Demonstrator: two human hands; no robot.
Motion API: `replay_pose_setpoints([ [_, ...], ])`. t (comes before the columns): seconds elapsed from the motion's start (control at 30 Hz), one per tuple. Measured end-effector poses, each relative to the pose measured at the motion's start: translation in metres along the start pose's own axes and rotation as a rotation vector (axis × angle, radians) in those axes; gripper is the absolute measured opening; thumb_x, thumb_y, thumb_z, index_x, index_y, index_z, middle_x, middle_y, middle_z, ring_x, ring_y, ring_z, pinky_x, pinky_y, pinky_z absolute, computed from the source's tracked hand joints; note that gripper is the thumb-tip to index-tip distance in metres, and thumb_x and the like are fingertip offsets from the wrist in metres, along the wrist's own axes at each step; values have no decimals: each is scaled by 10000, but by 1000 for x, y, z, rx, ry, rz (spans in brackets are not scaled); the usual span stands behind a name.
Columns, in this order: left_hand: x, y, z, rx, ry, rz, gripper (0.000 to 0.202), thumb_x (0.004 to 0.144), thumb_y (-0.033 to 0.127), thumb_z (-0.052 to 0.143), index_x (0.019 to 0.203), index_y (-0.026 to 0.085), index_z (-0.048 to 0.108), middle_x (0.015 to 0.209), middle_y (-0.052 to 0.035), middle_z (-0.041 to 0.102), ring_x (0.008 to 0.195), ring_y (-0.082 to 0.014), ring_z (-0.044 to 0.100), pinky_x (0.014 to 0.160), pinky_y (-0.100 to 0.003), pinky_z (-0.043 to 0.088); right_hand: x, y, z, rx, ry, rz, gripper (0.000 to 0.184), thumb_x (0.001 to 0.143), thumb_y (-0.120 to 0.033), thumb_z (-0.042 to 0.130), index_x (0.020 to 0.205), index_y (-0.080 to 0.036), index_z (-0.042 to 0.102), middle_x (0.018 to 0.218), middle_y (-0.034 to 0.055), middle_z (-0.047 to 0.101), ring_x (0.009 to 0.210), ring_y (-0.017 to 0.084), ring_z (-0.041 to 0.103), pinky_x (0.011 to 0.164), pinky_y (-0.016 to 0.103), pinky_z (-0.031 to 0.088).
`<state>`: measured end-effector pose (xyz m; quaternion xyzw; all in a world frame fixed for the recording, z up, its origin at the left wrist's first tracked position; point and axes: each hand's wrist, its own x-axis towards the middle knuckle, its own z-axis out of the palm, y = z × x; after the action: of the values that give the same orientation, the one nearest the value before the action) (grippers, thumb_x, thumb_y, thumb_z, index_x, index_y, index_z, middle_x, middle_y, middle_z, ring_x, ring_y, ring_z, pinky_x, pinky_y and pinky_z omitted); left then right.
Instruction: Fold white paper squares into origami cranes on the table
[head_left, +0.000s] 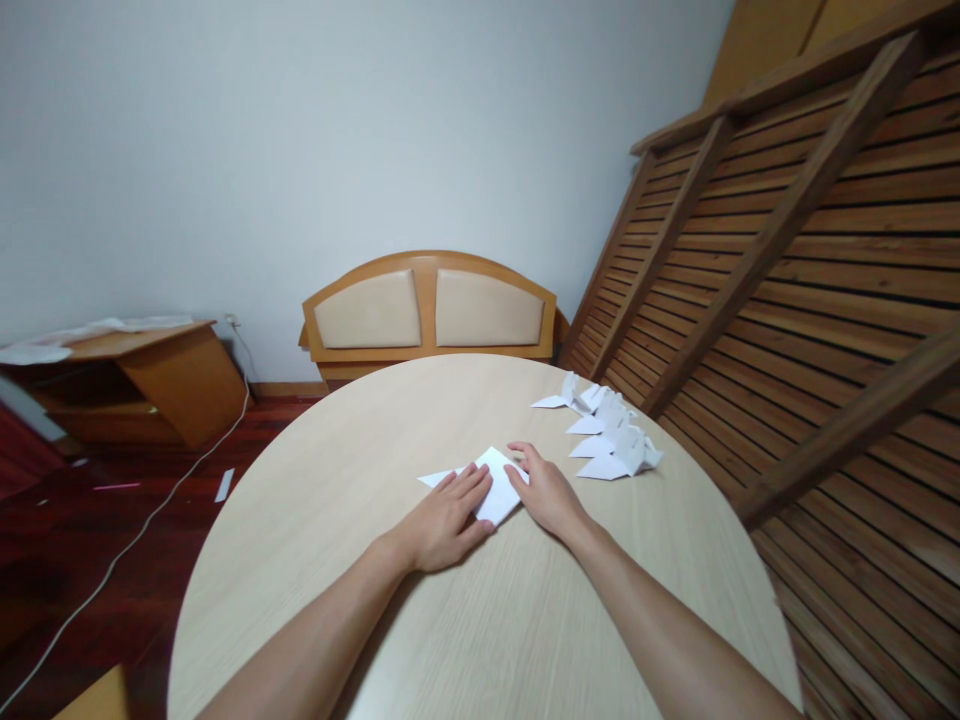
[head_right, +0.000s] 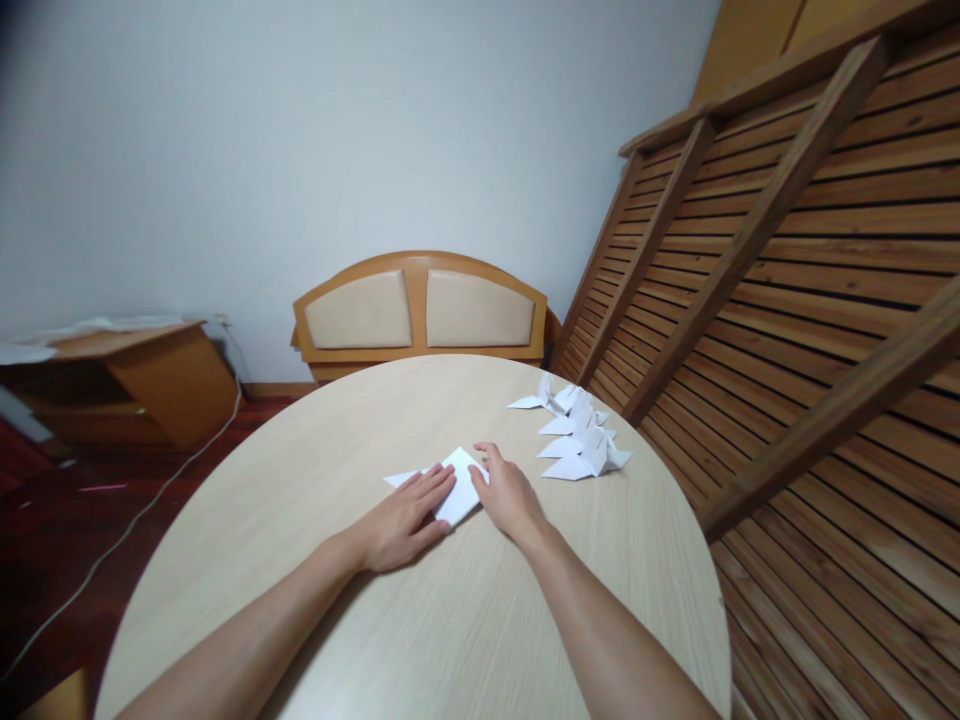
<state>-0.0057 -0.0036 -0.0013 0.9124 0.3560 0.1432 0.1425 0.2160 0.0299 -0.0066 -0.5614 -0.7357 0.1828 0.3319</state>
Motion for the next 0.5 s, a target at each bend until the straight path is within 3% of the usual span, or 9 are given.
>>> replay_pose_setpoints([
  [0.1, -1, -3, 0, 27, -21, -35, 665, 1003, 488, 396, 1567, 180, 225, 1623, -136, 229, 1509, -312, 171, 1207, -568, 205, 1, -2, -1, -87, 57, -69, 323, 925, -251, 537, 1235, -168, 574, 945, 80, 698, 855, 216, 652, 779, 334, 489],
  [0.2, -2, -3, -1, 36, -16, -39, 655, 991, 465, 430, 1558, 188, 253, 1616, -136, 255, 1505, -308, 194, 1203, -562, 219, -2, -10, -2, -145, 69, -237, 300, 925, -256, 548, 1205, -179, 621, 1140, 111, 681, 1075, 245, 611, 963, 397, 459],
  [0.33, -1, -3, -3, 43, -9, -30, 626, 998, 444, 412, 1551, 191, 264, 1615, -121, 271, 1506, -264, 210, 1213, -513, 226, -10, -21, 0, -112, -186, -401, 413, 992, -343, 466, 1377, -213, 544, 1416, 95, 576, 1337, 233, 483, 1123, 432, 355],
  [0.4, -1, -4, -4, 59, -18, -59, 610, 1011, 432, 371, 1555, 181, 253, 1616, -119, 268, 1507, -252, 206, 1217, -498, 219, -13, -22, 1, -115, -316, -393, 492, 1016, -388, 407, 1475, -213, 440, 1529, 89, 459, 1431, 230, 380, 1179, 467, 276],
  [0.5, -2, -6, -6, 106, -44, -155, 598, 1022, 423, 320, 1554, 158, 255, 1618, -131, 251, 1507, -268, 202, 1214, -512, 202, -14, -18, 0, -154, -393, -308, 562, 1023, -447, 364, 1528, -201, 352, 1592, 88, 346, 1491, 242, 266, 1209, 505, 194],
])
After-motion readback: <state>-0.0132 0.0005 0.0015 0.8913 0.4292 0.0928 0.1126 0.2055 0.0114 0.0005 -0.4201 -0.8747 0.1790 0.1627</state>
